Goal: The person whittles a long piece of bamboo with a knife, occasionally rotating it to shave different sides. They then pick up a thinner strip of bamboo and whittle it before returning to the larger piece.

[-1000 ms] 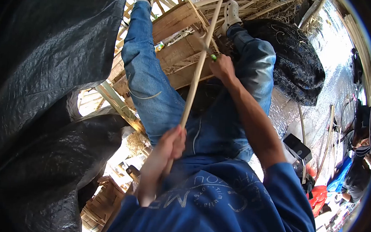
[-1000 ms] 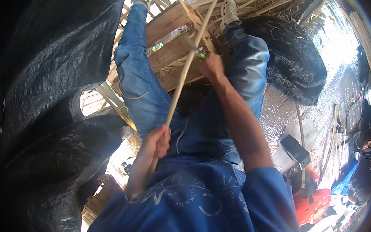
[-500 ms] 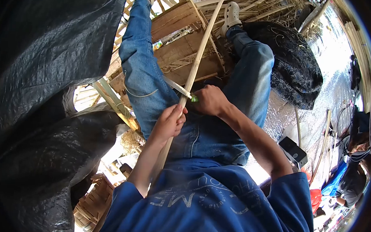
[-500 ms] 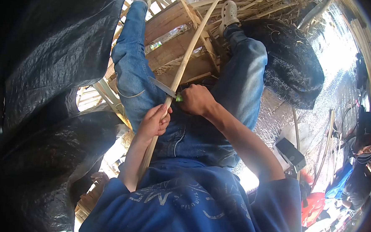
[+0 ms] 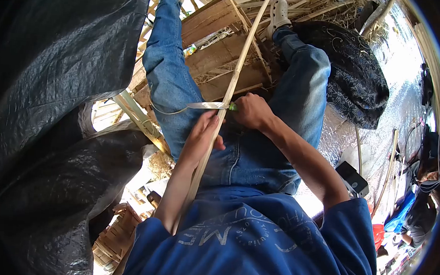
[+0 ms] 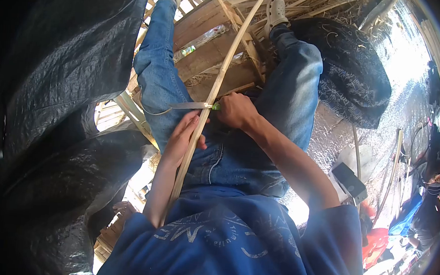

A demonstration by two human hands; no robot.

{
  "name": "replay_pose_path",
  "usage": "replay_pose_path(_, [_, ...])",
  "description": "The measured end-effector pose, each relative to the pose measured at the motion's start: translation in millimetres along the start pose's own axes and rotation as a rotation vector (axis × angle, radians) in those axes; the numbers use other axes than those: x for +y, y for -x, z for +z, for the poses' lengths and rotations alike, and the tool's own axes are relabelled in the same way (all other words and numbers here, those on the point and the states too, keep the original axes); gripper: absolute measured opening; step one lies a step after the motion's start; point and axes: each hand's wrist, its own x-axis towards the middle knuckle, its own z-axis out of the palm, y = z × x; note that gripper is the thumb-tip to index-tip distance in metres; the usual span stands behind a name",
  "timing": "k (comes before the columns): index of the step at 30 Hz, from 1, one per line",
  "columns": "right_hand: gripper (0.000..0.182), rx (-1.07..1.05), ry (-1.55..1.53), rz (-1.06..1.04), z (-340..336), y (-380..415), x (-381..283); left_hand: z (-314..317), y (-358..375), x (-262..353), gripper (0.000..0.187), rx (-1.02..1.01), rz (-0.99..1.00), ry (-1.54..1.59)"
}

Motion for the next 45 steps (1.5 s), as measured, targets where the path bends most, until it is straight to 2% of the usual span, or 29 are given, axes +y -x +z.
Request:
replay_pose_path(1, [0.022, 0.0, 0.001, 0.003, 0, -1, 0, 1, -4, 0, 0.034, 0.046, 0.03, 0.056])
replay_pose_path(3, [0.023, -0.038, 0.028, 0.001, 1, -1, -1, 0, -13, 3, 0.038, 0.0, 0.042, 0.075])
replay_pose_path(5, [0.023, -0.044, 0.028, 0.0, -1, 0, -4, 0, -19, 5, 0.042, 0.089, 0.116, 0.07])
replay_pose_path(7, [0.023, -0.05, 0.029, -0.003, -4, 1, -6, -2, -22, 1, 0.044, 0.12, 0.103, 0.065])
replay_pose_path(9, [0.021, -0.046, 0.113, -0.087, -6, 3, -6, 1, -22, -4, 0.043, 0.232, 0.22, -0.076])
replay_pose_path(10, [0.021, -0.047, 0.112, -0.082, -8, 7, -7, 1, -21, -4, 0.043, 0.228, 0.217, -0.076])
replay_pose_path(12, [0.021, -0.004, 0.056, -0.197, -20, 17, -13, 4, -17, 2, 0.04, 0.334, 0.342, -0.014])
replay_pose_path(16, [0.019, 0.09, -0.165, -0.284, -40, 52, -31, 3, 2, 18, 0.038, 0.284, 0.402, -0.134])
replay_pose_path(18, [0.022, 0.198, -0.258, -0.441, -44, 69, -31, 10, 14, 23, 0.037, 0.244, 0.394, -0.131])
replay_pose_path(22, [0.02, 0.245, -0.21, -0.258, -58, 104, -41, 25, 35, 34, 0.036, 0.128, 0.428, -0.222])
replay_pose_path(23, [0.022, 0.315, -0.224, -0.223, -57, 110, -42, 28, 38, 37, 0.036, 0.077, 0.47, -0.284])
replay_pose_path(25, [0.025, 0.389, -0.234, -0.181, -57, 118, -43, 33, 42, 39, 0.036, 0.08, 0.428, -0.287])
replay_pose_path(27, [0.023, 0.357, -0.231, -0.207, -61, 124, -46, 36, 43, 38, 0.035, 0.077, 0.445, -0.207])
replay_pose_path(30, [0.026, 0.303, -0.212, -0.22, -69, 128, -50, 32, 44, 38, 0.034, 0.068, 0.454, -0.292])
replay_pose_path(37, [0.023, 0.288, -0.172, -0.261, -71, 125, -53, 31, 44, 33, 0.032, 0.037, 0.436, -0.278])
replay_pose_path(39, [0.021, 0.264, -0.125, -0.263, -71, 123, -55, 35, 43, 32, 0.029, 0.017, 0.456, -0.143])
replay_pose_path(43, [0.02, 0.318, -0.103, -0.288, -67, 116, -56, 30, 40, 30, 0.026, 0.062, 0.434, -0.153])
replay_pose_path(45, [0.021, 0.255, -0.083, -0.244, -71, 116, -59, 31, 37, 33, 0.026, 0.095, 0.472, -0.071])
